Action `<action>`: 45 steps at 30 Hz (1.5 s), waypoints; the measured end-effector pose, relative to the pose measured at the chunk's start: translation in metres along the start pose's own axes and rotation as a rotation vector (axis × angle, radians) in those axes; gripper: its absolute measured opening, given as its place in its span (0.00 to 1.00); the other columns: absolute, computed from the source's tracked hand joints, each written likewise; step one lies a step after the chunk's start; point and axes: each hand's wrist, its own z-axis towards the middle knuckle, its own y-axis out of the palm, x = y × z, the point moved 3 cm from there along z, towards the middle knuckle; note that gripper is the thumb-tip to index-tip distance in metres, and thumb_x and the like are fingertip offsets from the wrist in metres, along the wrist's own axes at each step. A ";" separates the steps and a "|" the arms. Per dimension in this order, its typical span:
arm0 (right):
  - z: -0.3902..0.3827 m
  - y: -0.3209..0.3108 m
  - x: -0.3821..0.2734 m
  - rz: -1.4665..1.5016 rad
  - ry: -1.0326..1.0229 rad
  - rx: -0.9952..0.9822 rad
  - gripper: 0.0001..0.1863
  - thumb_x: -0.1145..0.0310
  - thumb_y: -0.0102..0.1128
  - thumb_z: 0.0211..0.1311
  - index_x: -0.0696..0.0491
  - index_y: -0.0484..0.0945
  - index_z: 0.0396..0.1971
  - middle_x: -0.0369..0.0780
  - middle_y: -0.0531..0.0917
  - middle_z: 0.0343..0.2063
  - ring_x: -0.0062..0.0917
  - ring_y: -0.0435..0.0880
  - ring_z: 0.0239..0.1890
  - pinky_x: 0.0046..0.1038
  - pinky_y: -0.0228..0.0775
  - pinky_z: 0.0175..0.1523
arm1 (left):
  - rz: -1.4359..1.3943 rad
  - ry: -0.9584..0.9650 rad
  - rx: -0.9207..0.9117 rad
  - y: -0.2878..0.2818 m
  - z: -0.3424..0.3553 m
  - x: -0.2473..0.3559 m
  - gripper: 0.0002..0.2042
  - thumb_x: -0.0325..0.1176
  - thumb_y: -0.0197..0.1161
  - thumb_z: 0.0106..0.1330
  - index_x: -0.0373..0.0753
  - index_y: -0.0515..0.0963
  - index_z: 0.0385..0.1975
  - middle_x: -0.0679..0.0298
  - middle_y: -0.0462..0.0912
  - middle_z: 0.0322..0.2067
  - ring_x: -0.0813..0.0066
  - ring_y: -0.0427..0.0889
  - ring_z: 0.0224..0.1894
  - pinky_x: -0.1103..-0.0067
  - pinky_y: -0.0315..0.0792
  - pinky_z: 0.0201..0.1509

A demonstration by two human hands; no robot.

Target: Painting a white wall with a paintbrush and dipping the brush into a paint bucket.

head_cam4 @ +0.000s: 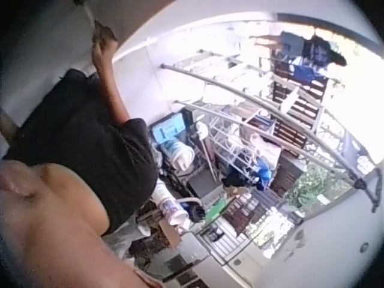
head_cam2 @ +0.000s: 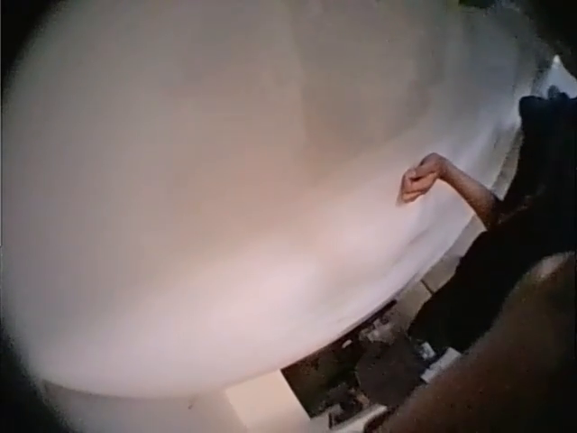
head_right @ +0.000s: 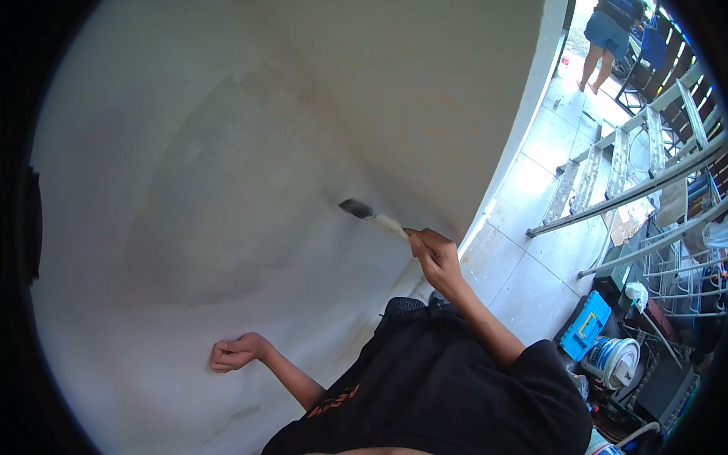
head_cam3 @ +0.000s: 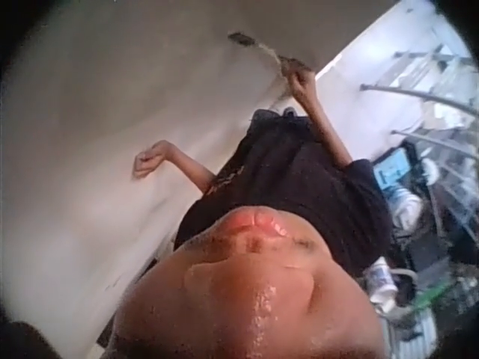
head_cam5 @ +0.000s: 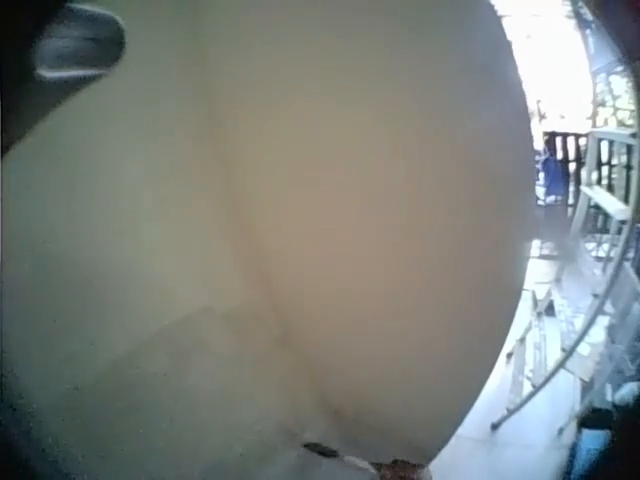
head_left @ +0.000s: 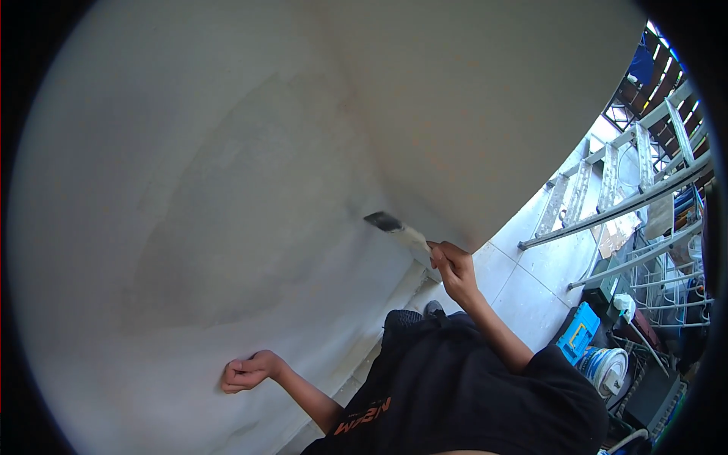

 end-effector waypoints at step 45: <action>0.011 0.005 -0.041 0.213 0.172 -0.214 0.15 0.60 0.36 0.70 0.54 0.71 0.38 0.32 0.63 0.16 0.13 0.56 0.15 0.16 0.51 0.19 | 0.063 0.090 -0.081 0.000 -0.001 0.000 0.10 0.36 0.46 0.64 0.41 0.63 0.21 0.67 0.63 0.24 0.69 0.60 0.30 0.73 0.53 0.39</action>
